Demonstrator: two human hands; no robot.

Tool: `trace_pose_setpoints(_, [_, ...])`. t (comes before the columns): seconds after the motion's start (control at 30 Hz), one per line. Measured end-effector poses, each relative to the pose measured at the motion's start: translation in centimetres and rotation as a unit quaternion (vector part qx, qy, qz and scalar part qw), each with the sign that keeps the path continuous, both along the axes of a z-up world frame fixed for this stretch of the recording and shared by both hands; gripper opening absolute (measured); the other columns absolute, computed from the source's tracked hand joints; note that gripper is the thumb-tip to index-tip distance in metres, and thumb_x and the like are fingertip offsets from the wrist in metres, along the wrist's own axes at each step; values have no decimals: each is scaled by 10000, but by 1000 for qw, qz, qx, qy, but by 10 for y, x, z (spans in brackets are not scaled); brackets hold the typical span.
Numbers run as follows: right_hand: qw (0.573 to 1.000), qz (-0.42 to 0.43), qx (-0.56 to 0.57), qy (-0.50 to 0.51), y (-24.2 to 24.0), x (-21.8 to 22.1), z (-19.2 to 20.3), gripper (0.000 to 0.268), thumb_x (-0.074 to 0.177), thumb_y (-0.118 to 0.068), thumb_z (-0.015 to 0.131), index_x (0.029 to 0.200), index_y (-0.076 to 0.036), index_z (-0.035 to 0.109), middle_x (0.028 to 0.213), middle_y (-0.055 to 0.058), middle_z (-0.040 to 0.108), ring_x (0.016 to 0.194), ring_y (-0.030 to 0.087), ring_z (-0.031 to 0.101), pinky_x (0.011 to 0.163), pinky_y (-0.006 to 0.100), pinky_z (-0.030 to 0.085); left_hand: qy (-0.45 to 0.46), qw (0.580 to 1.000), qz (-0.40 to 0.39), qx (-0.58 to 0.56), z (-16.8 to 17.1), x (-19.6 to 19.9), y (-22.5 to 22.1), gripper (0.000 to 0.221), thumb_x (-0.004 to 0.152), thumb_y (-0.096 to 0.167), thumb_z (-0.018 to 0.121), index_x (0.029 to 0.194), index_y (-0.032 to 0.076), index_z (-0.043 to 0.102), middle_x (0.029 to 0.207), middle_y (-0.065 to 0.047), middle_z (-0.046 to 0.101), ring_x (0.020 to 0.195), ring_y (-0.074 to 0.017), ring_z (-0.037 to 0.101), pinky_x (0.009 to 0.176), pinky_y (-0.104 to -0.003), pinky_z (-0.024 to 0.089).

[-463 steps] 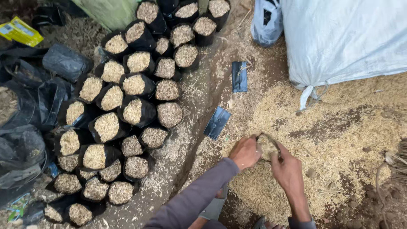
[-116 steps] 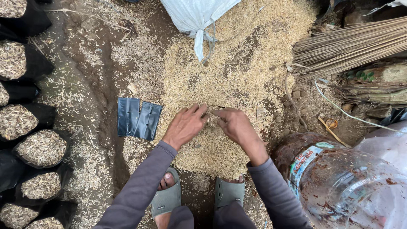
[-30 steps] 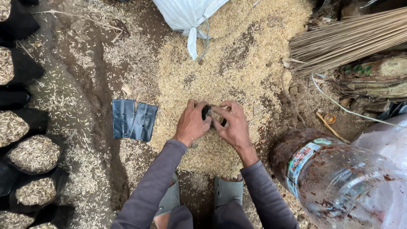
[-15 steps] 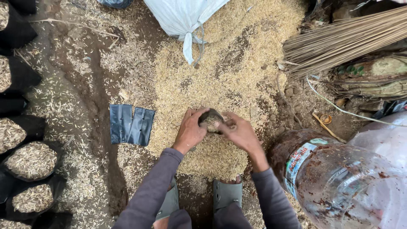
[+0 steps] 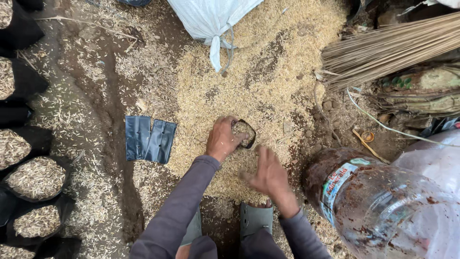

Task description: The person repeatedly scoops sawdust from a pile on the ground into small black plastic bags, then places the filled bags into a larger black bag. The process is repeated multiple times.

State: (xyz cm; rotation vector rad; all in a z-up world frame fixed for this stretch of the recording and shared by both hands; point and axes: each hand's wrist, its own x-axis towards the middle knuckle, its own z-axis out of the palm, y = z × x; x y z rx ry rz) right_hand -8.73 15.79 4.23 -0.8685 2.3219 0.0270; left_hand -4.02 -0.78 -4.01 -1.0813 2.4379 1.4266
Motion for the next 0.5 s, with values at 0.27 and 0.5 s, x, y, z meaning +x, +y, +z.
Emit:
trace_pose_setpoints(0.27, [988,3,-151,-35,18,14,-31,509,829,-176,746,1316,-98,620,1260,168,660,857,279,744,773,397,664,-68,996,13,63,7,36,3,433,1006,436,601,820,46,624,572,30,432,471,-130,395,450,-344,444])
trace_pose_setpoints(0.5, [958,-121,-224,-128,-4,-38,21,440,857,-159,718,1295,-128,686,1123,172,784,786,276,727,665,443,613,-71,996,0,48,23,28,6,371,958,362,616,729,71,639,522,52,442,417,-118,393,412,-347,394])
